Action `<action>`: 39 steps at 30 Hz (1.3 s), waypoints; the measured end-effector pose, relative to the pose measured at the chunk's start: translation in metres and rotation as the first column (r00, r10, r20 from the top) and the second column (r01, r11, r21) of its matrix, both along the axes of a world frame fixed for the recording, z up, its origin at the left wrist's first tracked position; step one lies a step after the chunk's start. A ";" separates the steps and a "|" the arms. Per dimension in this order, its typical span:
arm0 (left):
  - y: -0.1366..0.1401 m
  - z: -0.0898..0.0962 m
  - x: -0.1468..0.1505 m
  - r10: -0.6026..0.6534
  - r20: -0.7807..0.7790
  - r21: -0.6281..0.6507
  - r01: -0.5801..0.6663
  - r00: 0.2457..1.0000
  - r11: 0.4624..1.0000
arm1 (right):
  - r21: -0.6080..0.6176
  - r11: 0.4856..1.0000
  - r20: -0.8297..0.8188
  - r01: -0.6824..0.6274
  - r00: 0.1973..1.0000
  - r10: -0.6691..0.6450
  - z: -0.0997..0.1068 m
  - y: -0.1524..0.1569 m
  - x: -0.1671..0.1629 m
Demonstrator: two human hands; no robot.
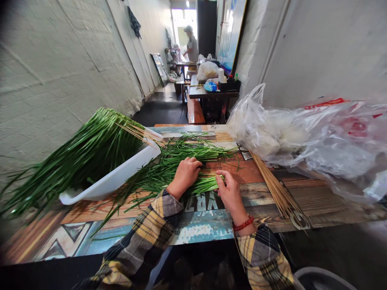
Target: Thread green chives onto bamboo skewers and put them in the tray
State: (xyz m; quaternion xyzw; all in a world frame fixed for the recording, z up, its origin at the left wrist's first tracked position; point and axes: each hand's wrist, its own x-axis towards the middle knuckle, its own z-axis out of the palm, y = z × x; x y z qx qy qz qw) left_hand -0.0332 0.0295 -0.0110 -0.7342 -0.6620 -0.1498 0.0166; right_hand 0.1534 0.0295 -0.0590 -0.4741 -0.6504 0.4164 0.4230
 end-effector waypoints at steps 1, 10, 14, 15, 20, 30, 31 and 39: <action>-0.001 0.003 -0.002 0.013 0.017 0.017 -0.014 1.000 1.000 | -0.003 1.000 -0.004 0.002 1.000 -0.002 -0.001 0.000 0.000; -0.005 0.010 -0.019 -0.057 -0.001 -0.133 0.056 0.998 0.990 | -0.024 1.000 -0.003 -0.010 1.000 0.010 0.000 0.000 0.000; -0.004 0.006 -0.016 -0.035 -0.004 -0.114 0.035 0.999 0.993 | -0.013 1.000 0.000 -0.014 1.000 0.014 0.002 -0.001 0.000; -0.004 0.006 -0.015 -0.027 0.014 -0.097 0.028 1.000 0.995 | -0.014 1.000 0.001 -0.011 1.000 0.011 0.002 -0.001 0.000; -0.002 0.010 -0.008 -0.098 0.309 0.072 0.080 0.946 0.994 | -0.043 0.999 0.005 -0.002 1.000 0.002 0.001 0.000 0.000; -0.001 -0.002 0.018 -0.172 0.819 0.039 0.247 0.547 0.968 | 0.013 1.000 0.033 -0.020 0.999 0.020 0.014 -0.008 -0.001; -0.001 -0.002 0.019 -0.171 0.832 0.036 0.256 0.528 0.966 | 0.013 1.000 0.035 -0.023 0.999 0.023 0.015 -0.008 -0.001; -0.003 0.000 0.020 -0.193 0.838 0.044 0.289 0.510 0.956 | 0.005 1.000 0.019 -0.024 1.000 0.024 0.013 -0.008 -0.001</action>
